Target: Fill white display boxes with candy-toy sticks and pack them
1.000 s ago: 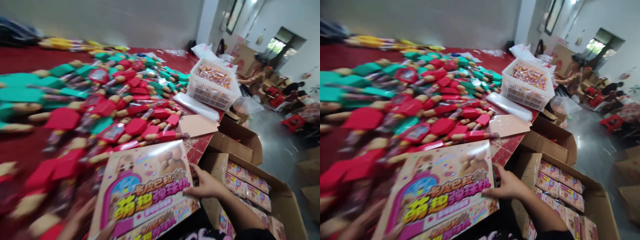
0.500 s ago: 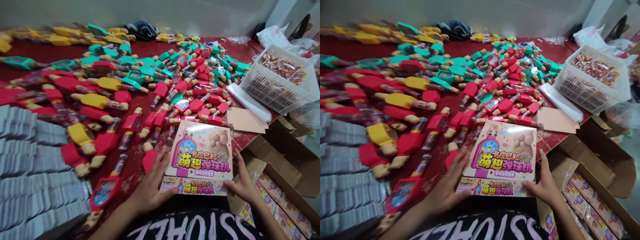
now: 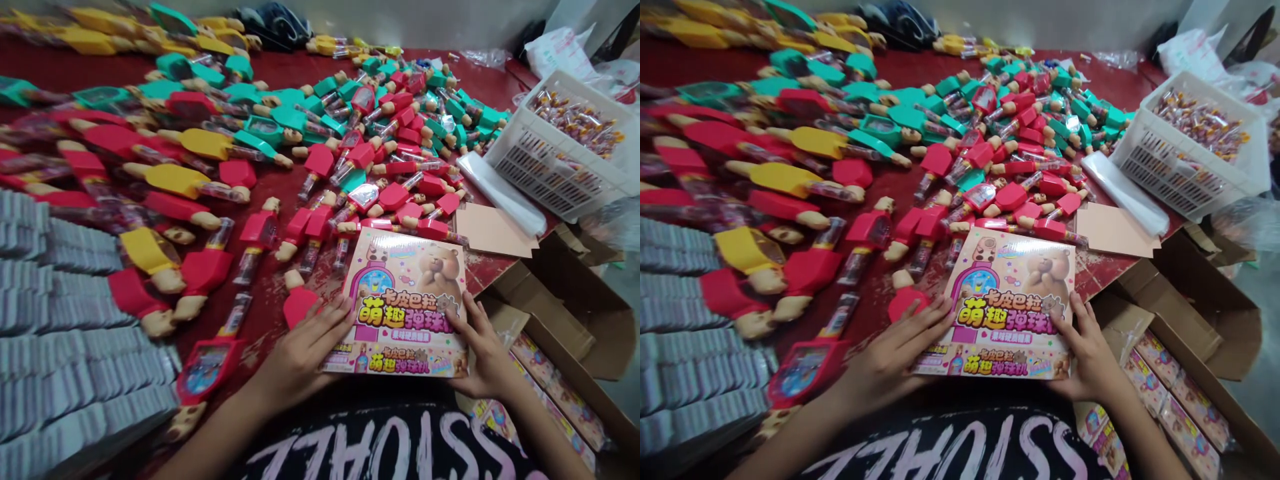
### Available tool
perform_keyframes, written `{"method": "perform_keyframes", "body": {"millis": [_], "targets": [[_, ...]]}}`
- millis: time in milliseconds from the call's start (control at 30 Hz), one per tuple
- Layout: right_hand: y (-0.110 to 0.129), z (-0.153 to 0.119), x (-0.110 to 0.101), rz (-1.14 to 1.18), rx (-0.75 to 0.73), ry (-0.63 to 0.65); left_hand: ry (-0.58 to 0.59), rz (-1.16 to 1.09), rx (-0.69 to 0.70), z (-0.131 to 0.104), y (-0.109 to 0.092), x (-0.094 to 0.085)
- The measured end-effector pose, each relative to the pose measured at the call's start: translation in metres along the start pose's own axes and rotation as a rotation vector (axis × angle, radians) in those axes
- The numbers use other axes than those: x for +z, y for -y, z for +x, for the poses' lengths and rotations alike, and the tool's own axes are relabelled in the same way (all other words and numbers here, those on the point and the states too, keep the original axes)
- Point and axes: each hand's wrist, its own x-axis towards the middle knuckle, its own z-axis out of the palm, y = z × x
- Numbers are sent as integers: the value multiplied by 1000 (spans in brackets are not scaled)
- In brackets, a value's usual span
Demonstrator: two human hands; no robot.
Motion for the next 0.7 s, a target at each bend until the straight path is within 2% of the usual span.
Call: {"method": "perform_keyframes", "body": {"millis": [100, 267, 467, 600, 700], "targets": [[-2, -1, 2, -13, -28, -47, -19, -1, 2, -1, 0, -1], [-2, 2, 3, -38, -61, -80, 25, 34, 62, 2, 3, -6], [1, 3, 3, -142, -123, -147, -69, 42, 83, 2, 10, -5], [-4, 7, -13, -107, -81, -87, -27, 34, 36, 5, 6, -4], [-20, 32, -30, 66, -32, -184, -54, 23, -53, 11, -3, 0]]}}
